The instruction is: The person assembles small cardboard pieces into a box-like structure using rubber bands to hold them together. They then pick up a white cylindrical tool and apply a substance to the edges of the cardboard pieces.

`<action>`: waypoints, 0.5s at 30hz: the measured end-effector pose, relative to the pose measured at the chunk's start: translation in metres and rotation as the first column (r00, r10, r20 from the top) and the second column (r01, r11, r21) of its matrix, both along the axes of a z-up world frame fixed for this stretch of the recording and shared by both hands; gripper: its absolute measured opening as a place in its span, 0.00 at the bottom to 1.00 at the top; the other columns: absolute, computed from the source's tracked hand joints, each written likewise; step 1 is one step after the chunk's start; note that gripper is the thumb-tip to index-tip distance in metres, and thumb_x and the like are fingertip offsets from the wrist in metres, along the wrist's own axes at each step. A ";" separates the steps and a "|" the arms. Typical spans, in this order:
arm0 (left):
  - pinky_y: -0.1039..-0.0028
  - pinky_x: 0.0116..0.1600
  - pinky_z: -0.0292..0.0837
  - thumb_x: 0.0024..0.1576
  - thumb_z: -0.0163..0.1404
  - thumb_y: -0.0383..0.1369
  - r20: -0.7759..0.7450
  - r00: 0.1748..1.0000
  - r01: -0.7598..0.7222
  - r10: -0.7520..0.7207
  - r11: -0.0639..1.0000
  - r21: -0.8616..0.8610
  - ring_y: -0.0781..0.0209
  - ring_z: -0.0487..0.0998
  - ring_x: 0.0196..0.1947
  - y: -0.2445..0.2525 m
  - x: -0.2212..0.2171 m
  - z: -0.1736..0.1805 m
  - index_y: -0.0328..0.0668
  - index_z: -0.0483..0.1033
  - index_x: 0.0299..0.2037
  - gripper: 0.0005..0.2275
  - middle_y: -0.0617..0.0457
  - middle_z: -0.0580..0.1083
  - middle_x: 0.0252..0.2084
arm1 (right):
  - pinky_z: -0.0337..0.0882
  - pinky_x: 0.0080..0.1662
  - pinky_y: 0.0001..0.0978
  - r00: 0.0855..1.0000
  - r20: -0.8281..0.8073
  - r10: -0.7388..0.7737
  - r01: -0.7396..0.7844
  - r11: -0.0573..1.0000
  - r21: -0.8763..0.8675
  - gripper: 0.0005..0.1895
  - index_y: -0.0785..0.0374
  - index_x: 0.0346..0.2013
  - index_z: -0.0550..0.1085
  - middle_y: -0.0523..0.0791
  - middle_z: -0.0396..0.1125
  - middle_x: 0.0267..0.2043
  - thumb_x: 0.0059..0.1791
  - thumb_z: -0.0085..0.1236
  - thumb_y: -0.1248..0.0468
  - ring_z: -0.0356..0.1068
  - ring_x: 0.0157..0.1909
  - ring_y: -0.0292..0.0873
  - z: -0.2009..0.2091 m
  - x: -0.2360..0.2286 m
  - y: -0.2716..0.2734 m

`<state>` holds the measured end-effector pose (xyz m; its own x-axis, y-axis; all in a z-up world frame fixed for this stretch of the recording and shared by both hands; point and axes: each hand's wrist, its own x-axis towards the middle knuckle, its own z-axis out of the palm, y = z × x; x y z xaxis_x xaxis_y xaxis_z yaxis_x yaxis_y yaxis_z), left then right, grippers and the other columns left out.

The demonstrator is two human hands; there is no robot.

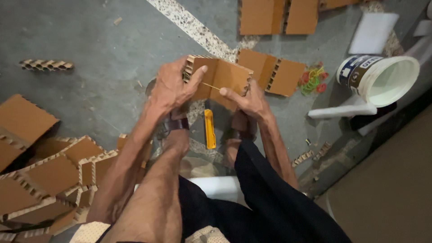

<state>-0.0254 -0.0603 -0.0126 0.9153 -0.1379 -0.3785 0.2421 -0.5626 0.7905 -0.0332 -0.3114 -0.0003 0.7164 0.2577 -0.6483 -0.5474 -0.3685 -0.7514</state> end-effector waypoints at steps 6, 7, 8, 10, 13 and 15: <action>0.59 0.51 0.74 0.55 0.61 0.40 -0.087 0.995 -0.061 0.039 0.961 -0.269 0.43 0.81 0.48 -0.012 -0.029 0.011 0.33 0.70 0.58 0.26 0.37 0.78 0.49 | 0.75 0.45 0.30 0.998 -0.054 0.045 -0.041 0.996 0.081 0.30 0.68 0.53 0.75 0.45 0.76 0.46 0.46 0.67 0.49 0.75 0.45 0.39 0.006 -0.001 -0.001; 0.59 0.53 0.73 0.56 0.60 0.38 -0.030 0.998 -0.052 0.047 0.970 -0.236 0.42 0.81 0.49 -0.012 -0.034 0.012 0.33 0.71 0.58 0.24 0.36 0.79 0.49 | 0.75 0.44 0.31 0.996 -0.050 0.079 -0.074 0.992 0.098 0.31 0.68 0.54 0.74 0.46 0.75 0.45 0.44 0.68 0.49 0.74 0.44 0.39 0.006 -0.003 -0.001; 0.59 0.54 0.73 0.56 0.59 0.36 0.028 0.998 -0.045 0.052 0.978 -0.203 0.41 0.81 0.50 -0.012 -0.037 0.013 0.32 0.72 0.57 0.22 0.36 0.80 0.49 | 0.75 0.42 0.32 0.993 -0.045 0.112 -0.106 0.988 0.115 0.32 0.68 0.54 0.74 0.47 0.74 0.44 0.43 0.69 0.50 0.74 0.43 0.40 0.005 -0.006 -0.001; 0.60 0.52 0.75 0.56 0.57 0.35 -0.075 0.992 -0.111 0.100 0.981 -0.157 0.42 0.82 0.46 -0.016 -0.042 0.013 0.33 0.71 0.57 0.21 0.38 0.79 0.46 | 0.76 0.38 0.33 0.991 -0.130 0.019 -0.012 0.998 0.057 0.32 0.67 0.52 0.73 0.47 0.74 0.42 0.42 0.69 0.50 0.75 0.41 0.42 0.003 -0.012 0.003; 0.62 0.51 0.76 0.56 0.55 0.34 -0.099 0.984 -0.161 0.147 0.974 -0.158 0.44 0.83 0.44 -0.022 -0.042 0.014 0.33 0.71 0.56 0.19 0.39 0.80 0.44 | 0.79 0.33 0.35 0.925 -0.253 -0.284 0.257 0.957 -0.134 0.29 0.65 0.49 0.72 0.47 0.74 0.41 0.42 0.66 0.50 0.77 0.39 0.43 -0.005 -0.023 0.013; 0.62 0.50 0.77 0.57 0.54 0.33 -0.080 0.985 -0.167 0.154 0.966 -0.195 0.45 0.83 0.44 -0.024 -0.040 0.015 0.33 0.71 0.56 0.18 0.40 0.80 0.44 | 0.78 0.33 0.34 0.908 -0.216 -0.359 0.330 0.931 -0.159 0.28 0.66 0.49 0.69 0.48 0.73 0.43 0.44 0.67 0.52 0.76 0.40 0.43 -0.008 -0.029 0.016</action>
